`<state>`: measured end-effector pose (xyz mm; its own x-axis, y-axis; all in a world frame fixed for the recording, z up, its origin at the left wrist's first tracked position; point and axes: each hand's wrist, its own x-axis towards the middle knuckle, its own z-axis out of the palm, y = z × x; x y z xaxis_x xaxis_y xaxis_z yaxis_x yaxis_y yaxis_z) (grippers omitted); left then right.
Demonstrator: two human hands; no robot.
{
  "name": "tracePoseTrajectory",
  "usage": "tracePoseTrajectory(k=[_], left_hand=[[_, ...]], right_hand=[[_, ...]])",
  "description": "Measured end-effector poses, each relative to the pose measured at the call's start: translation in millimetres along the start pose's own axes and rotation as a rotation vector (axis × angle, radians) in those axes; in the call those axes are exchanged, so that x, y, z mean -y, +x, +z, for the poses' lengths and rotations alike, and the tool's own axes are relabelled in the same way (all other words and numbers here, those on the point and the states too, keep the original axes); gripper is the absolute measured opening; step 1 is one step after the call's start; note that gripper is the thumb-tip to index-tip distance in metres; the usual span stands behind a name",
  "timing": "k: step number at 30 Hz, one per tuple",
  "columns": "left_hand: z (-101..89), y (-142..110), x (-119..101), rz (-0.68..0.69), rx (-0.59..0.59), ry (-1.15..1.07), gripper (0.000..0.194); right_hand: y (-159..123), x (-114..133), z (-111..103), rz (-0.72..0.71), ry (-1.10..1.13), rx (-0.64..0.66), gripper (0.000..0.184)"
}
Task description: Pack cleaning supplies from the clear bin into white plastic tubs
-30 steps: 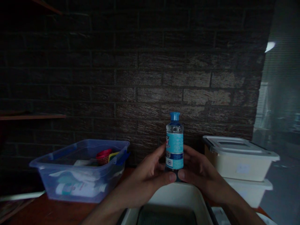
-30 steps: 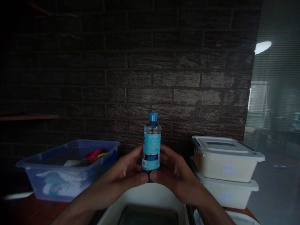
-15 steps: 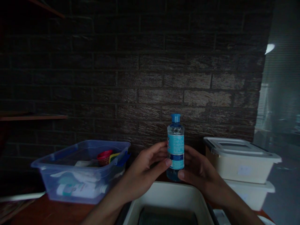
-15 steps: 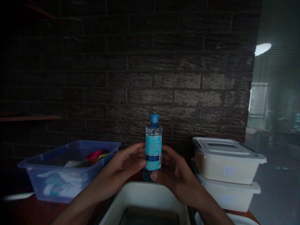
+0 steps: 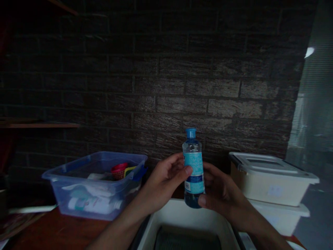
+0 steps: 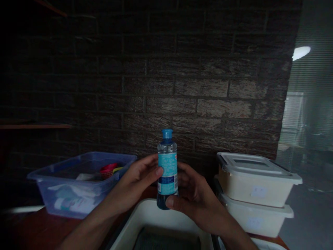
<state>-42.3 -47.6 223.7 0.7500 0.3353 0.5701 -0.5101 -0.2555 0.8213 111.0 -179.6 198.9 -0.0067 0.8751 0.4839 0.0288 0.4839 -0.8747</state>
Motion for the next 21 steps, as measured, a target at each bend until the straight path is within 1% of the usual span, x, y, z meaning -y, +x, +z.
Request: tracePoseTrajectory(k=[4,7,10,12,14,21], left_hand=[[0.1,3,2,-0.001,-0.035,-0.012,0.031],[0.2,4,4,-0.007,-0.069,-0.030,0.028],[0.5,4,4,0.004,-0.101,-0.042,0.025],[0.8,3,4,0.009,-0.098,-0.045,0.024],[1.3,2,3,0.008,-0.084,-0.049,0.025],[5.2,1,3,0.020,-0.073,-0.080,0.028]], right_hand=[[2,-5,2,0.021,0.037,-0.011,0.073],[5,-11,1,0.036,0.031,-0.019,0.072],[6,-14,-2,0.052,-0.025,0.024,0.061],[6,-15,-4,0.064,-0.081,0.058,0.049],[5,-15,-7,0.075,-0.121,0.074,0.041],[2,-10,-10,0.102,-0.087,0.101,0.036]])
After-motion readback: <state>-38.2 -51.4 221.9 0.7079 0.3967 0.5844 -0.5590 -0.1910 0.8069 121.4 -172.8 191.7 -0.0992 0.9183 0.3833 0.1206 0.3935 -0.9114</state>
